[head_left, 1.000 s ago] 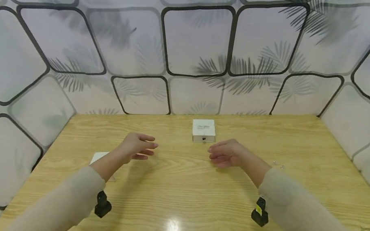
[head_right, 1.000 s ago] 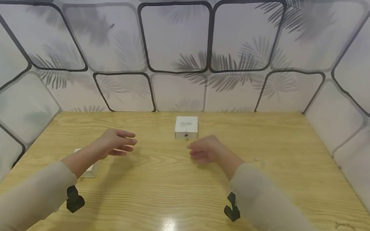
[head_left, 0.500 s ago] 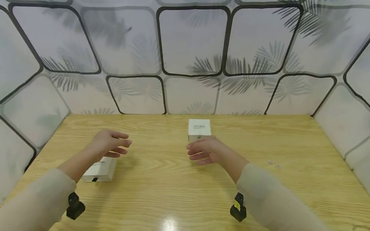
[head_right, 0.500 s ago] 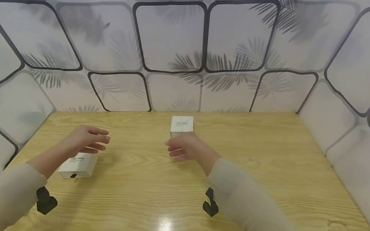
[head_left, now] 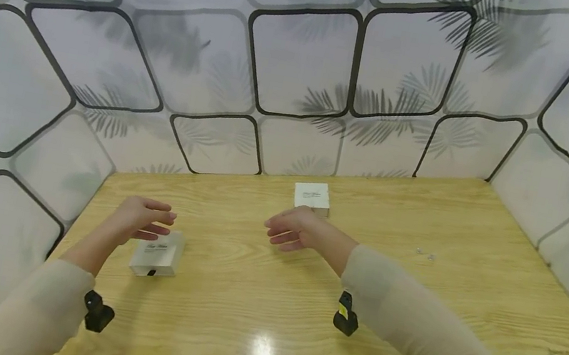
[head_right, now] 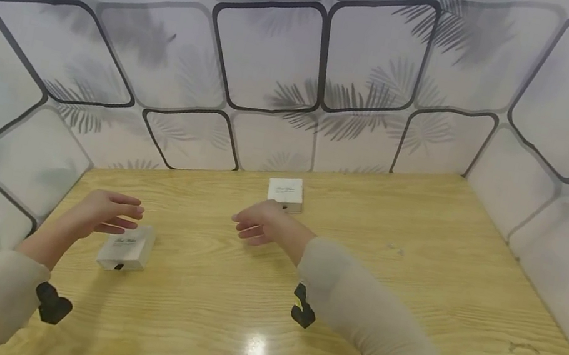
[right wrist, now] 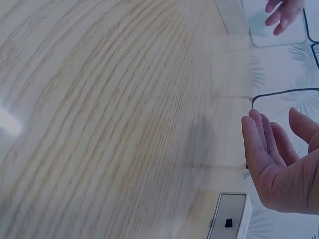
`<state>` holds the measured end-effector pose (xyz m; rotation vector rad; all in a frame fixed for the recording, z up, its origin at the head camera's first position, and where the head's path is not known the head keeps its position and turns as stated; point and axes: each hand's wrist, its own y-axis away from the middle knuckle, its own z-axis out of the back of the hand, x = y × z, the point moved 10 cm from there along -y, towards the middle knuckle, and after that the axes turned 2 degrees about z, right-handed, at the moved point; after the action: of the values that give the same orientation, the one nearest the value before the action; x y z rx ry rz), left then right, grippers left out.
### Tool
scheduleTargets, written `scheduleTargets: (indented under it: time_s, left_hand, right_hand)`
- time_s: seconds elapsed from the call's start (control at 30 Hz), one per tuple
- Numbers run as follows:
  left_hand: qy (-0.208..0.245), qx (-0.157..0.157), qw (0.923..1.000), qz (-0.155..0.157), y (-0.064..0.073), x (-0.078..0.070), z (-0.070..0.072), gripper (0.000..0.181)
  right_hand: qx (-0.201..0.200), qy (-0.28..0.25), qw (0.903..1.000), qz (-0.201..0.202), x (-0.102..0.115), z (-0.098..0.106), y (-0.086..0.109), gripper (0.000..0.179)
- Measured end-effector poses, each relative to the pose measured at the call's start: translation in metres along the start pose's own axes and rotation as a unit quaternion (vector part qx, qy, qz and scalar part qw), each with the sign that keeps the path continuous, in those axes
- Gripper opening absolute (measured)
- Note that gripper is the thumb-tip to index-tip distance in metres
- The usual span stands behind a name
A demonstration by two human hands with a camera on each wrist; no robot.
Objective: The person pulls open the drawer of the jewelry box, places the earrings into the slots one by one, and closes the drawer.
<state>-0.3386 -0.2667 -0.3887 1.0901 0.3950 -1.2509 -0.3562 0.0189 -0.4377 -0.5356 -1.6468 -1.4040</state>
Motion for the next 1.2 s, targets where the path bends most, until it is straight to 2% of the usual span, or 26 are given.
scheduleTargets:
  time_s: [0.13, 0.37, 0.47, 0.57, 0.67, 0.73, 0.9, 1.07, 1.2]
  left_hand:
    - [-0.002, -0.004, 1.0, 0.006, 0.0, 0.011, 0.01, 0.064]
    - [0.011, -0.032, 0.9992, 0.022, 0.008, 0.036, 0.029, 0.067]
    - [-0.006, -0.046, 0.9987, 0.02, 0.013, 0.042, 0.038, 0.069]
    - [-0.017, -0.055, 0.9981, 0.022, 0.016, 0.048, 0.047, 0.071]
    - [-0.002, -0.057, 0.9978, 0.034, 0.019, 0.057, 0.053, 0.072]
    - [0.016, -0.058, 0.9973, 0.043, 0.021, 0.065, 0.056, 0.073]
    - [0.048, -0.05, 0.9959, 0.057, 0.022, 0.087, 0.057, 0.075]
    - [0.088, -0.029, 0.9919, 0.086, 0.018, 0.109, 0.05, 0.077]
    - [0.132, -0.014, 0.9865, 0.096, 0.014, 0.115, 0.041, 0.075]
  right_hand:
    - [-0.004, -0.022, 0.9997, -0.008, -0.003, -0.006, -0.008, 0.029]
    - [-0.004, -0.082, 0.9961, -0.031, -0.008, -0.028, -0.019, 0.032]
    - [0.008, -0.135, 0.9892, -0.057, -0.012, -0.043, -0.022, 0.038]
    - [0.012, -0.192, 0.977, -0.093, -0.018, -0.056, -0.022, 0.043]
    - [0.016, -0.223, 0.968, -0.113, -0.021, -0.065, -0.021, 0.042]
    - [0.017, -0.232, 0.9657, -0.114, -0.022, -0.069, -0.023, 0.038]
    - [0.008, -0.244, 0.9643, -0.103, -0.027, -0.077, -0.03, 0.03]
    - [-0.003, -0.224, 0.9711, -0.081, -0.037, -0.094, -0.032, 0.032]
    - [-0.005, -0.205, 0.9775, -0.05, -0.04, -0.111, -0.032, 0.03]
